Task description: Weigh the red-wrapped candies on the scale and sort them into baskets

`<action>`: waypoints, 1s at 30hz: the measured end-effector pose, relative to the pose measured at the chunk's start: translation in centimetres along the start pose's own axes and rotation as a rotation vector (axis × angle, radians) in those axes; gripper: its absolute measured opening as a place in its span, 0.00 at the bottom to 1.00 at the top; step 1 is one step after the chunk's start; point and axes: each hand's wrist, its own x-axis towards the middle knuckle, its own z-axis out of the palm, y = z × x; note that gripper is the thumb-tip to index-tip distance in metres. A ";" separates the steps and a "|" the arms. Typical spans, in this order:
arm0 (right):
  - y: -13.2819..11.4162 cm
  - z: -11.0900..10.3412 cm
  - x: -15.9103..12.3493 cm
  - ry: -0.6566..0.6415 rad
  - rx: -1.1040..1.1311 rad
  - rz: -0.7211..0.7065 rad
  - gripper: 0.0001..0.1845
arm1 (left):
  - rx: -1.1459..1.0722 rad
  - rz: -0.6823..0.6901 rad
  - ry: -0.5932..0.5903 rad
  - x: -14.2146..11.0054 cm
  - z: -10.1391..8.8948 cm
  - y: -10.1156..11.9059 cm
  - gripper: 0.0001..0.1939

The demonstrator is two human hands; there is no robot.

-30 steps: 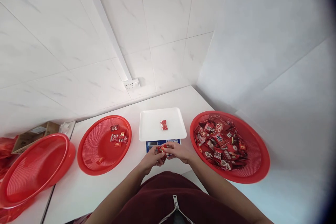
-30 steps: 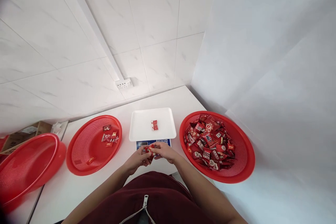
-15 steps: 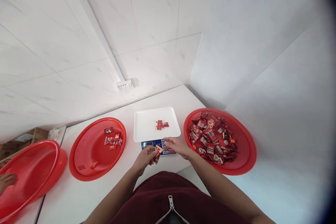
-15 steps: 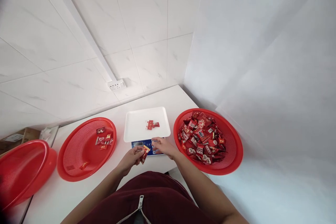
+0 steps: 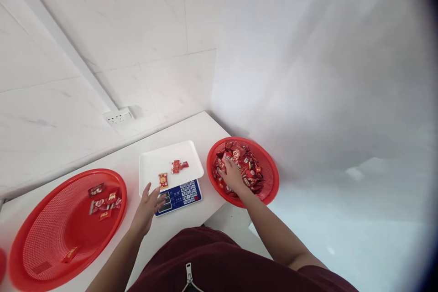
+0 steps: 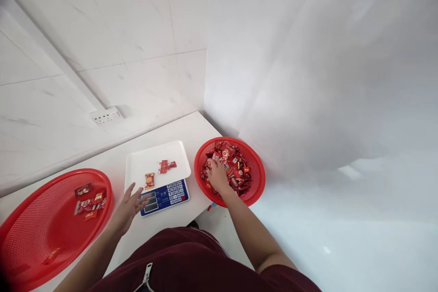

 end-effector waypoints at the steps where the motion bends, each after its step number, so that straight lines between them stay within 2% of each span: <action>1: 1.3 -0.8 0.5 0.032 -0.125 0.061 0.30 | 0.009 -0.041 -0.015 -0.2 0.0 -0.5 0.37; 2: 2.6 -1.4 0.8 0.028 -0.221 0.143 0.33 | 0.016 -0.079 -0.033 -0.4 0.0 -1.0 0.36; 4: 4.9 -1.8 1.2 -0.061 -0.338 0.284 0.38 | 0.025 -0.140 -0.053 -0.6 0.0 -2.1 0.33; 7: 6.9 -1.0 0.5 -0.151 -0.436 0.302 0.39 | 0.040 -0.187 -0.067 -0.6 -0.4 -3.4 0.28; 10: 6.6 0.5 -1.1 -0.162 -0.452 0.186 0.32 | 0.046 -0.185 -0.082 -0.3 -0.9 -3.8 0.26; 13: 5.3 1.5 -2.3 -0.248 -0.400 0.091 0.24 | 0.044 -0.172 -0.067 0.0 -1.1 -3.8 0.26; 16: 4.8 1.5 -2.5 -0.283 -0.368 0.100 0.22 | 0.052 -0.170 -0.070 0.0 -0.9 -3.8 0.25; 20: 5.7 0.8 -1.8 -0.301 -0.328 0.141 0.22 | 0.087 -0.164 -0.085 -0.2 -0.2 -3.7 0.24; 23: 6.4 0.9 -1.3 -0.285 -0.337 0.148 0.26 | 0.108 -0.173 -0.113 -0.5 0.2 -3.5 0.25; 27: 6.3 2.3 -0.8 -0.313 -0.393 0.236 0.39 | 0.115 -0.185 -0.116 -0.9 0.4 -3.3 0.25; 30: 6.1 3.2 -0.4 -0.335 -0.428 0.284 0.44 | 0.117 -0.173 -0.113 -1.1 0.5 -3.4 0.25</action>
